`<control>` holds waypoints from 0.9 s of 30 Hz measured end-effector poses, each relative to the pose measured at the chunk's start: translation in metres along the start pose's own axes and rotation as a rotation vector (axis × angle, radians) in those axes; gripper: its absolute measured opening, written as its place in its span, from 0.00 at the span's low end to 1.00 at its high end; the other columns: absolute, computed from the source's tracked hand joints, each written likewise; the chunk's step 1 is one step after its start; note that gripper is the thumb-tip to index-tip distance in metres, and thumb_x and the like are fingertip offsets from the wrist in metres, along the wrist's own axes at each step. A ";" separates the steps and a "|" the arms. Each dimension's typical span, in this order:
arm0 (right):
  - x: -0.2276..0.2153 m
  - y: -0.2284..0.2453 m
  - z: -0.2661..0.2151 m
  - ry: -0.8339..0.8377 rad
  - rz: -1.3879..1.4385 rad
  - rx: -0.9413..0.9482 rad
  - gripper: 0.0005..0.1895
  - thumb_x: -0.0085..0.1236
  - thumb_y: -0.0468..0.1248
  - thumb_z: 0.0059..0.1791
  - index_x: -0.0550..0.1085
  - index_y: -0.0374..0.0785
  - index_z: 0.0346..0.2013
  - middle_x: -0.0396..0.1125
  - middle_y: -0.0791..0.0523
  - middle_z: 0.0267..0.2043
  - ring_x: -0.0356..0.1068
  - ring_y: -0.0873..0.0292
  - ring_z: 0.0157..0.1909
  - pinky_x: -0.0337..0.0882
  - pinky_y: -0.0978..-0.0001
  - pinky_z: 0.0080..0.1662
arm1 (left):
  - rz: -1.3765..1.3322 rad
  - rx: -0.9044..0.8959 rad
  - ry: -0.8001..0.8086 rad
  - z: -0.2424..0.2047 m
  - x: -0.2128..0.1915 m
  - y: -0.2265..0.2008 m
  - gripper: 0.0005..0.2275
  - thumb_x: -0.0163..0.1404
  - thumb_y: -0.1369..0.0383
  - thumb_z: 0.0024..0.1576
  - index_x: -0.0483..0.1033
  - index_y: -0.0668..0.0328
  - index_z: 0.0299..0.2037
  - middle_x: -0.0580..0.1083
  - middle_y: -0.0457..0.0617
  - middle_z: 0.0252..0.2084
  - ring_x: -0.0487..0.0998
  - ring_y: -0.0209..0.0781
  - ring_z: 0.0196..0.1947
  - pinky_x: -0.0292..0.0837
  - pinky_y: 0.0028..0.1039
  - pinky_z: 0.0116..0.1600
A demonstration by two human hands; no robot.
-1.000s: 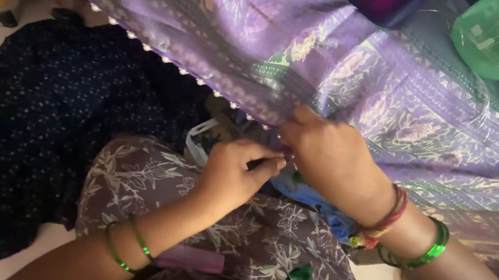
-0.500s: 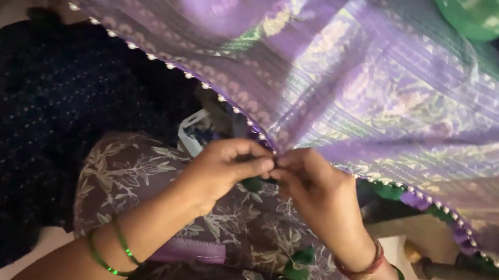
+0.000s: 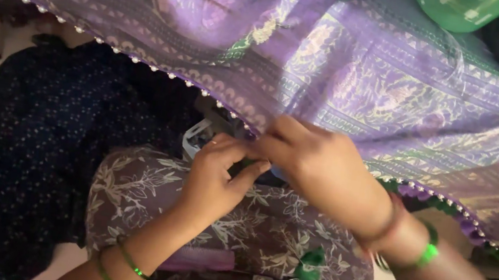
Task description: The recorder is attaching decorative green fabric and purple pom-pom fringe to the edge of a purple patterned textile.
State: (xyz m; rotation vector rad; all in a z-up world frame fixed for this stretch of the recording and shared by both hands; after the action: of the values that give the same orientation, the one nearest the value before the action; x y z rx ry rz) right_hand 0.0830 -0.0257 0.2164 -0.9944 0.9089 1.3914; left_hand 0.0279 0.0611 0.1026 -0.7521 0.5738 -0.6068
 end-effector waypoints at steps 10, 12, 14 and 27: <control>0.005 -0.011 0.000 -0.040 0.005 0.118 0.08 0.63 0.32 0.42 0.77 0.40 0.35 0.71 0.54 0.35 0.74 0.49 0.30 0.73 0.60 0.31 | 0.184 -0.028 -0.029 0.004 0.004 -0.007 0.05 0.58 0.71 0.53 0.78 0.62 0.36 0.75 0.48 0.33 0.76 0.46 0.38 0.66 0.36 0.45; 0.012 -0.012 -0.017 -0.055 0.086 0.201 0.08 0.64 0.33 0.44 0.77 0.39 0.37 0.71 0.53 0.33 0.75 0.49 0.30 0.73 0.60 0.32 | -0.206 -0.297 0.049 -0.011 0.030 0.043 0.05 0.58 0.71 0.55 0.78 0.63 0.38 0.76 0.48 0.35 0.76 0.43 0.38 0.68 0.32 0.46; 0.022 -0.017 -0.038 -0.080 0.166 0.297 0.09 0.64 0.33 0.46 0.77 0.38 0.39 0.72 0.53 0.32 0.75 0.49 0.30 0.73 0.60 0.32 | -0.593 -0.562 0.142 -0.030 0.058 0.073 0.05 0.57 0.71 0.57 0.79 0.64 0.39 0.77 0.47 0.36 0.77 0.39 0.39 0.70 0.28 0.48; 0.010 -0.007 -0.015 0.009 -0.006 0.047 0.17 0.60 0.28 0.38 0.78 0.40 0.41 0.70 0.55 0.38 0.75 0.52 0.35 0.74 0.62 0.34 | -0.126 -0.146 0.024 -0.003 0.009 0.023 0.05 0.61 0.73 0.52 0.83 0.62 0.37 0.80 0.48 0.38 0.78 0.44 0.44 0.72 0.32 0.50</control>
State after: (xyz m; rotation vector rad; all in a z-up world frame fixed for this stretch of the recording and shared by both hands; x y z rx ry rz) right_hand 0.0913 -0.0358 0.2025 -0.9678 0.9402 1.3563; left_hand 0.0395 0.0671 0.0810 -0.9252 0.6002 -0.6964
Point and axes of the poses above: each hand's wrist, its own z-axis towards the middle knuckle, its own x-axis out of the palm, y = z × x, the point moved 7 cm from there along z, towards the middle knuckle
